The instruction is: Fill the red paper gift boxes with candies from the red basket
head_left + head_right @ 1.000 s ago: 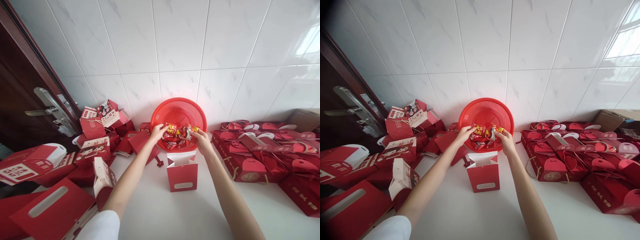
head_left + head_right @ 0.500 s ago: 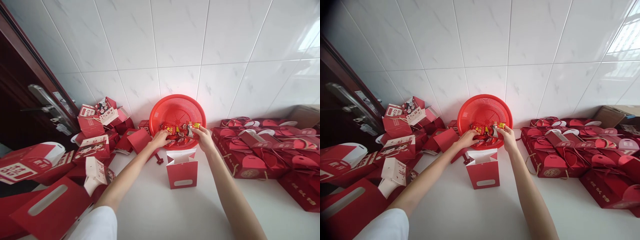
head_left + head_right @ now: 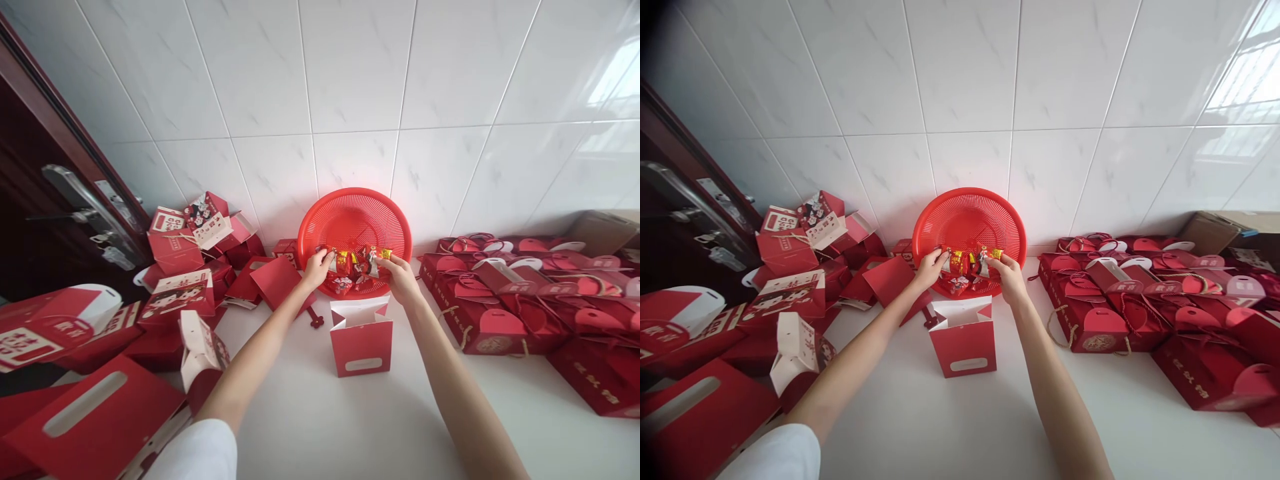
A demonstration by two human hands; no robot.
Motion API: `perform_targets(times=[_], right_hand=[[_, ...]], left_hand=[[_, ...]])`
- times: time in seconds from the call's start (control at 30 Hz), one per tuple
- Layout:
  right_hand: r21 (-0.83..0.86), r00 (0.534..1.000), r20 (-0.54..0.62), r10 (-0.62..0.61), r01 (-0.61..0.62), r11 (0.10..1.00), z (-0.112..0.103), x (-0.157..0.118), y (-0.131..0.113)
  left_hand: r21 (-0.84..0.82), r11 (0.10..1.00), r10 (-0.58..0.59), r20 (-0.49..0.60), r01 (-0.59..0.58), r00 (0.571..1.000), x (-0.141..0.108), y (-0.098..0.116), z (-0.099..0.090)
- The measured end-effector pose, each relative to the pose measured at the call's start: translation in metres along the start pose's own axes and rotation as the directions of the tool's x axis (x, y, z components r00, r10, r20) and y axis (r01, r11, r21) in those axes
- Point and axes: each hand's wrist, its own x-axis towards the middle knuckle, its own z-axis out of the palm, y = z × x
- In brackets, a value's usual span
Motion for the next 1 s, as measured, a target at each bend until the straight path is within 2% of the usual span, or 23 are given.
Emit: perform_targets(times=[0.23,0.33,0.6,0.73,0.8,0.9,1.0], right_hand=[[0.027,0.999,0.032,-0.003,0.002,1.000,-0.003,0.001,-0.001],[0.024,0.999,0.039,-0.023,0.022,0.999,-0.007,0.001,-0.003],[0.039,0.991,-0.087,-0.101,0.105,0.994,-0.025,0.006,-0.018],[0.034,0.986,-0.129,-0.106,0.111,0.993,-0.030,0.006,-0.025],[0.040,0.983,-0.147,-0.112,0.119,0.992,-0.030,0.006,-0.027],[0.043,0.980,-0.158,-0.122,0.130,0.991,-0.029,0.005,-0.028],[0.045,0.978,-0.168,-0.120,0.130,0.991,-0.029,0.005,-0.028]], left_hand=[[-0.116,0.993,-0.006,0.007,0.007,1.000,-0.006,0.006,0.010],[-0.143,0.990,-0.015,-0.015,0.013,1.000,-0.003,0.009,0.008],[0.057,0.998,-0.008,-0.016,0.009,1.000,0.036,0.017,-0.010],[0.101,0.995,-0.020,-0.010,0.021,1.000,0.043,0.017,-0.005],[0.118,0.993,0.013,-0.003,-0.012,1.000,0.043,0.018,0.003],[0.098,0.986,0.118,0.165,-0.135,0.979,0.041,0.024,0.022],[0.063,0.979,0.156,0.373,-0.193,0.915,0.041,0.030,0.044]])
